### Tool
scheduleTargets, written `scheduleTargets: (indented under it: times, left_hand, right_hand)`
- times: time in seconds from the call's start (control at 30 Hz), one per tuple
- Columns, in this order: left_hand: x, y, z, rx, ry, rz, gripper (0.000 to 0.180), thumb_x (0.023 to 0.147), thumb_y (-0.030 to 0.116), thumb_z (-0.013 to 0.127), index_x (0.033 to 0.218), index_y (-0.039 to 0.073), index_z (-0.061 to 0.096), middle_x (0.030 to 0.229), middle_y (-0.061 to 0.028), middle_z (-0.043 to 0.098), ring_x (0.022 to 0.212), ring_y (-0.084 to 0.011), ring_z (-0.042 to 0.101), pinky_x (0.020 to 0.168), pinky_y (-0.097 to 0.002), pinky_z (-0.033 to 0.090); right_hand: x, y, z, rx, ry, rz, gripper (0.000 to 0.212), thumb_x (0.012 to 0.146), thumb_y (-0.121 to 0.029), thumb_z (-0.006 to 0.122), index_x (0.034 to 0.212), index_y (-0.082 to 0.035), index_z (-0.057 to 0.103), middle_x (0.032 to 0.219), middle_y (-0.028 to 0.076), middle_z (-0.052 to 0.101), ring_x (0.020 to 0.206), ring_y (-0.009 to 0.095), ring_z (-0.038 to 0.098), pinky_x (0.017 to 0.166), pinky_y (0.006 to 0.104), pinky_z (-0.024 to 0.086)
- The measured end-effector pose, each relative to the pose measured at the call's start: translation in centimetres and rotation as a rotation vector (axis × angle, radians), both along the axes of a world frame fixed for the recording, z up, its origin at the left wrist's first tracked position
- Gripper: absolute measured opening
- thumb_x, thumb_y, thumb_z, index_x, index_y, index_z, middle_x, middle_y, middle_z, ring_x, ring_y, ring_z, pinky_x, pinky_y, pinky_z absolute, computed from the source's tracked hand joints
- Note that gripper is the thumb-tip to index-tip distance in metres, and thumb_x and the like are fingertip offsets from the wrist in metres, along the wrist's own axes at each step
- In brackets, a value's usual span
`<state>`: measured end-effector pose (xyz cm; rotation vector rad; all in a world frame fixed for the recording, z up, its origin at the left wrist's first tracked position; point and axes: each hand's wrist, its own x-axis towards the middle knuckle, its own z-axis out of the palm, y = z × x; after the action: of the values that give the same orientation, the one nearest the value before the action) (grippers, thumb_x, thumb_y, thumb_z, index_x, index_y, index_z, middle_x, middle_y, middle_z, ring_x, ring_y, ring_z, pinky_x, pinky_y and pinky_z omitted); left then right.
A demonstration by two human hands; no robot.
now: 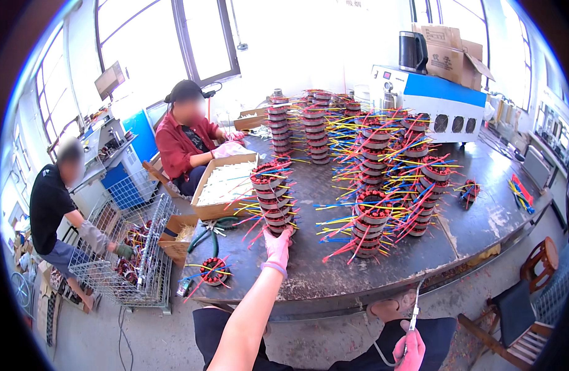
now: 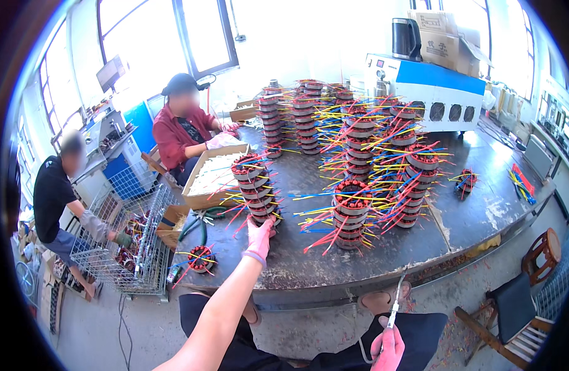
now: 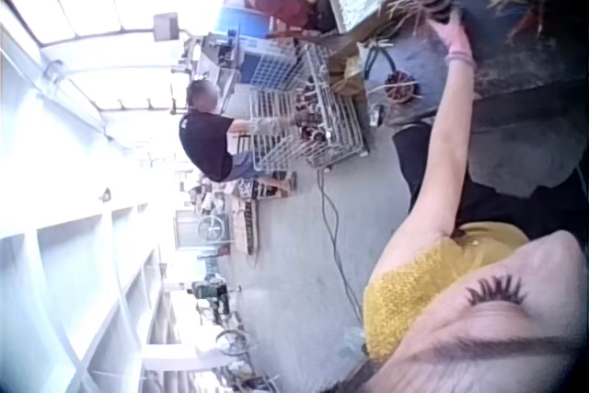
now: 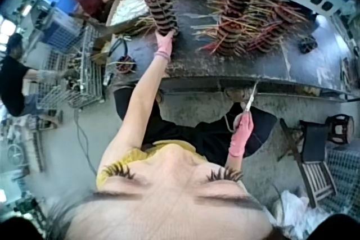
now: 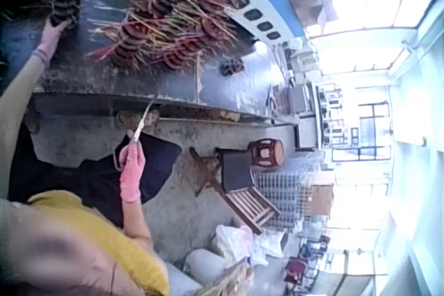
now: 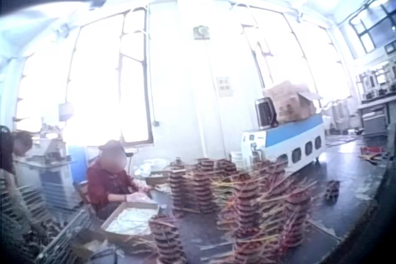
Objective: The person uses a lighter to seal the insulation on wires of motor stators and then uses scissors to trim the excess wire ends. They pick up individual stators from a large stack on the table and place them aside once the wires are processed.
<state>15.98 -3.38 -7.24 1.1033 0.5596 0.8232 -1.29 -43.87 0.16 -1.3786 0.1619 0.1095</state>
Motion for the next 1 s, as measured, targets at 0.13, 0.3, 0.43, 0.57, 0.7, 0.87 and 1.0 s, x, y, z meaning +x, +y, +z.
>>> scheduleTargets:
  times: [0.13,0.3,0.43,0.57,0.7,0.87,1.0]
  left_hand:
    - [-0.6,1.4,-0.2,0.027,0.041,-0.138,0.067,0.076,0.009,0.071,0.134,0.011,0.037,0.105,-0.0032,0.062,0.078,-0.0106,0.059,0.056,-0.0250,0.046]
    - [-0.8,3.1,0.1,0.048,0.035,-0.334,0.063,0.077,0.009,0.072,0.131,0.013,0.040,0.111,-0.0006,0.062,0.089,-0.0100,0.061,0.059,-0.0256,0.048]
    - [-1.3,4.6,0.4,0.078,0.085,-0.434,0.058,0.080,0.012,0.073,0.131,0.014,0.044,0.113,-0.0010,0.063,0.092,-0.0102,0.063,0.063,-0.0245,0.051]
    - [-1.1,6.5,1.0,0.064,0.152,-0.556,0.063,0.081,0.011,0.073,0.136,0.012,0.041,0.114,-0.0022,0.062,0.092,-0.0121,0.064,0.067,-0.0285,0.056]
    - [-0.9,7.8,1.6,0.022,0.144,-0.676,0.070,0.081,0.009,0.076,0.141,0.013,0.040,0.116,-0.0032,0.062,0.092,-0.0147,0.065,0.070,-0.0302,0.057]
    - [-0.4,9.6,2.5,0.004,0.214,-0.796,0.076,0.081,0.010,0.078,0.145,0.013,0.037,0.126,-0.0026,0.057,0.101,-0.0144,0.063,0.069,-0.0272,0.056]
    - [0.0,10.3,3.1,0.039,0.253,-0.843,0.075,0.084,0.011,0.075,0.146,0.013,0.034,0.124,-0.0044,0.058,0.099,-0.0181,0.065,0.074,-0.0303,0.056]
  right_hand:
    - [0.1,-0.2,0.1,-0.048,-0.007,-0.045,0.039,0.102,-0.032,0.048,0.067,-0.013,0.046,0.055,-0.007,0.035,0.046,0.004,0.028,0.045,0.0243,0.017]
    - [0.5,-0.3,-0.4,-0.053,-0.039,-0.050,0.040,0.102,-0.031,0.046,0.067,-0.013,0.045,0.054,-0.006,0.036,0.045,0.004,0.028,0.044,0.0247,0.017]
    - [0.7,-0.2,-0.5,-0.038,-0.047,-0.051,0.040,0.103,-0.031,0.045,0.067,-0.013,0.044,0.053,-0.005,0.037,0.044,0.005,0.029,0.043,0.0245,0.017]
    - [0.7,0.0,0.1,-0.054,-0.041,-0.051,0.040,0.102,-0.032,0.046,0.067,-0.013,0.044,0.054,-0.005,0.037,0.047,0.006,0.029,0.045,0.0250,0.018]
    - [0.8,0.1,0.5,-0.096,-0.063,-0.072,0.040,0.101,-0.032,0.047,0.066,-0.013,0.044,0.054,-0.005,0.037,0.048,0.006,0.029,0.046,0.0254,0.018]
    - [1.6,-0.5,-0.2,-0.123,-0.080,-0.090,0.039,0.099,-0.032,0.048,0.066,-0.013,0.043,0.054,-0.004,0.036,0.049,0.006,0.029,0.047,0.0260,0.019]
    - [1.8,-0.1,0.2,-0.074,0.006,-0.138,0.038,0.100,-0.030,0.048,0.067,-0.012,0.044,0.055,-0.004,0.036,0.049,0.006,0.030,0.048,0.0262,0.019]
